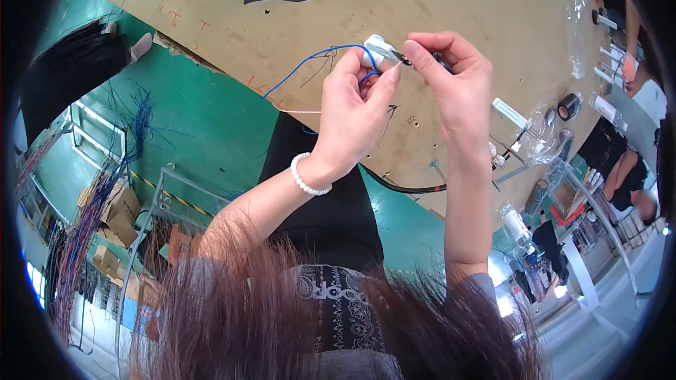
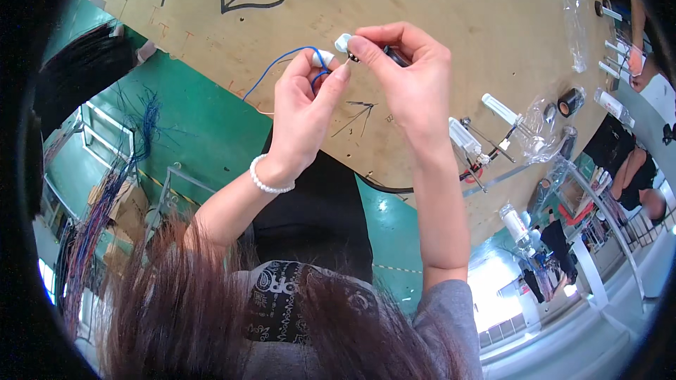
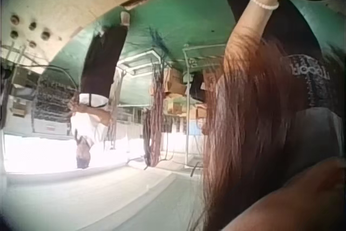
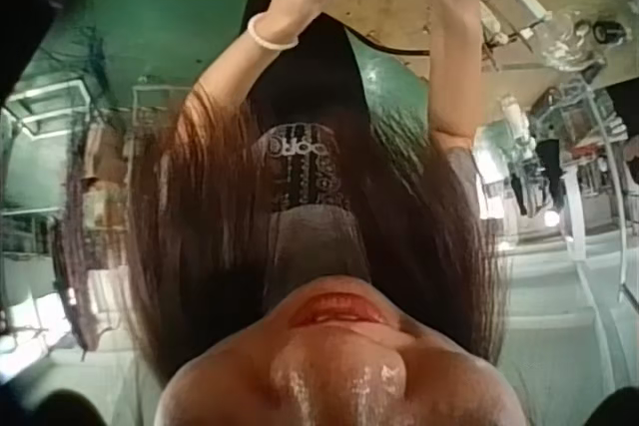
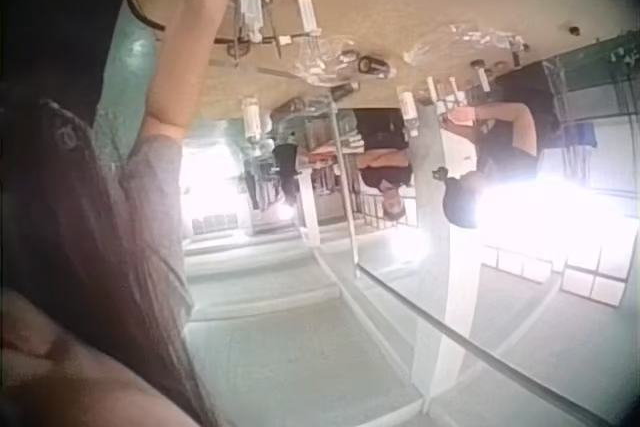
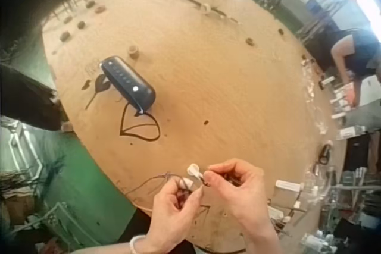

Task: Wrap electrical wire harnesses with black adhesive tape and measure lengths.

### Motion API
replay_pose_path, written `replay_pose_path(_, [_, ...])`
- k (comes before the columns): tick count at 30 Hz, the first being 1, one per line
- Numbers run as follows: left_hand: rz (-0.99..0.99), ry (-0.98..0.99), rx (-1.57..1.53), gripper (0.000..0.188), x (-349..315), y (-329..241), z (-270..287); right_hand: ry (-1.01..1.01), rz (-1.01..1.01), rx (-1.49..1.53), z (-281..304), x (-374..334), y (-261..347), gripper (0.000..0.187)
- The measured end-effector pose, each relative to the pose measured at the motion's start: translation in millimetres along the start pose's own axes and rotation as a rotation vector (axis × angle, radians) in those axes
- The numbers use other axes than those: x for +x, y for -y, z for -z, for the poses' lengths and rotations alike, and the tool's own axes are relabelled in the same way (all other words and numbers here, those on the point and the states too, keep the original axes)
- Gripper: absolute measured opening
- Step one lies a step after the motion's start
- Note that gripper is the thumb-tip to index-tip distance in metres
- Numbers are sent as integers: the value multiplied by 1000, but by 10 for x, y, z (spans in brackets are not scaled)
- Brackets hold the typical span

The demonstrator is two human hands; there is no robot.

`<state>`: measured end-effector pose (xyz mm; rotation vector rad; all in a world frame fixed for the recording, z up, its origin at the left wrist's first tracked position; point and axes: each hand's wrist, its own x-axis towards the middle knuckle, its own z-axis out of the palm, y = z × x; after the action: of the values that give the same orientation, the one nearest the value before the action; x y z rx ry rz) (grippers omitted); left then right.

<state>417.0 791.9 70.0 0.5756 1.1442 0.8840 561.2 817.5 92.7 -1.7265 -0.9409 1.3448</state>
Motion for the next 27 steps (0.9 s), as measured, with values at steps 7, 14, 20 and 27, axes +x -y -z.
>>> replay_pose_path(7, [-98,-170,-124,19,-234,-186,281,-369,-141,-68,-73,-635,61,35])
replay_pose_path(14, [135,13,-359,23,-531,-245,240,-12,34,156,-254,-784,61,20])
replay_pose_path(20, [-635,-116,732,36,-543,-298,285,-63,6,108,-111,-657,154,13])
replay_pose_path(27, [-666,25,804,27,-179,-122,148,-51,-1,14,57,-306,205,19])
